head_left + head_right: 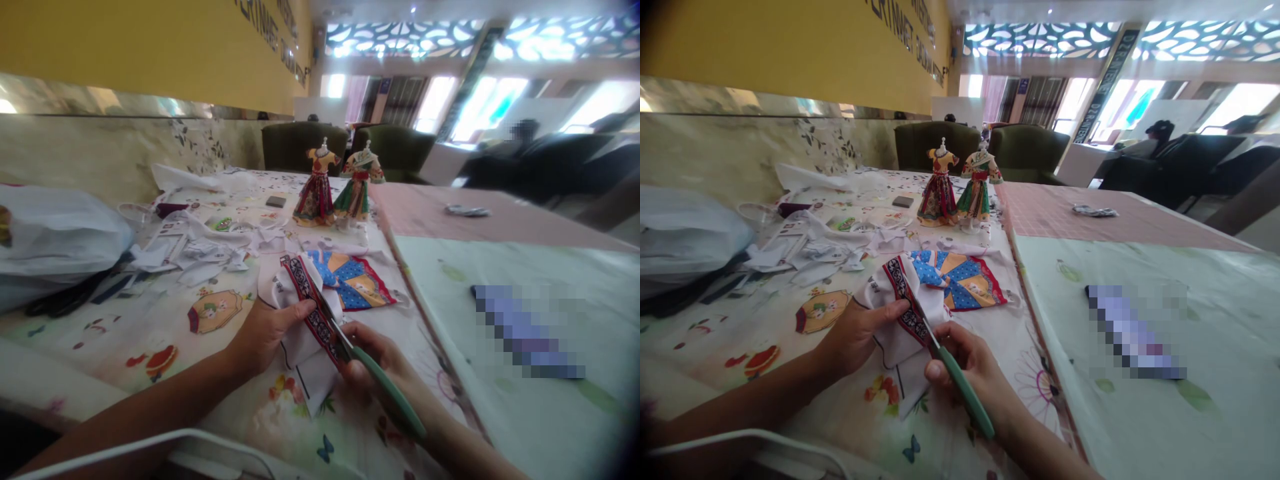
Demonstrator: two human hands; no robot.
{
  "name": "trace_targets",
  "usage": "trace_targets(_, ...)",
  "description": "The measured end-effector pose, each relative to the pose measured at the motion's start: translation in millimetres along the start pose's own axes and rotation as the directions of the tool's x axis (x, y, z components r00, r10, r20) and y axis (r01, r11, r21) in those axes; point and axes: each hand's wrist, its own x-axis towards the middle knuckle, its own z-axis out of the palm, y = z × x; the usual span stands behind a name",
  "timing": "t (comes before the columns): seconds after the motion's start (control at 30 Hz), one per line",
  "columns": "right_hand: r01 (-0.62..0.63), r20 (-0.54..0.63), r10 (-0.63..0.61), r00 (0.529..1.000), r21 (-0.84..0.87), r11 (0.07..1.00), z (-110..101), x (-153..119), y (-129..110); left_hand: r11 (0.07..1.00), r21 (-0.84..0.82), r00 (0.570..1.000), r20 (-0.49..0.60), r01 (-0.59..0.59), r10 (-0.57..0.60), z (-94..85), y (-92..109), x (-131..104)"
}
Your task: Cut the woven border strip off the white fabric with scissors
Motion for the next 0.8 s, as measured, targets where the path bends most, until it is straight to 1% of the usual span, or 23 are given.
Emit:
trace_targets(0.07,-0.015,0.003,0.015,1.000,0.006,1.000,0.3,0.0,-0.5,1.000,-0.003,1.000,-0.009,0.002,-0.002,0.3,0.5,-0.7)
trace_targets(0.17,-0.017,0.004,0.017,1.000,-0.003,1.000,0.7,-0.4,-1.5,1.000,-0.013,1.000,0.007,0.004,-0.004,1.0,1.7,-1.5)
trace_targets(0.33,-0.009,-0.012,0.009,1.000,-0.005,1.000,1.7,-1.7,-2.9,0.999,-0.017,0.999,0.017,-0.027,0.028,-0.8,0.3,-0.2)
trace_targets(0.57,-0.032,-0.020,0.033,0.999,0.023,0.999,5.0,-3.6,-5.1,1.000,-0.011,1.000,0.019,-0.016,0.016,-5.2,-3.5,0.7)
trace_targets(0.67,-0.031,-0.017,0.031,0.999,0.028,0.999,6.1,-4.5,-4.9,1.000,0.003,1.000,0.014,-0.023,0.023,-4.4,-2.3,0.1)
trace_targets(0.8,-0.021,-0.009,0.021,1.000,0.004,1.000,4.8,-4.3,-3.6,1.000,-0.011,1.000,0.008,-0.004,0.004,-2.2,-0.6,-0.5)
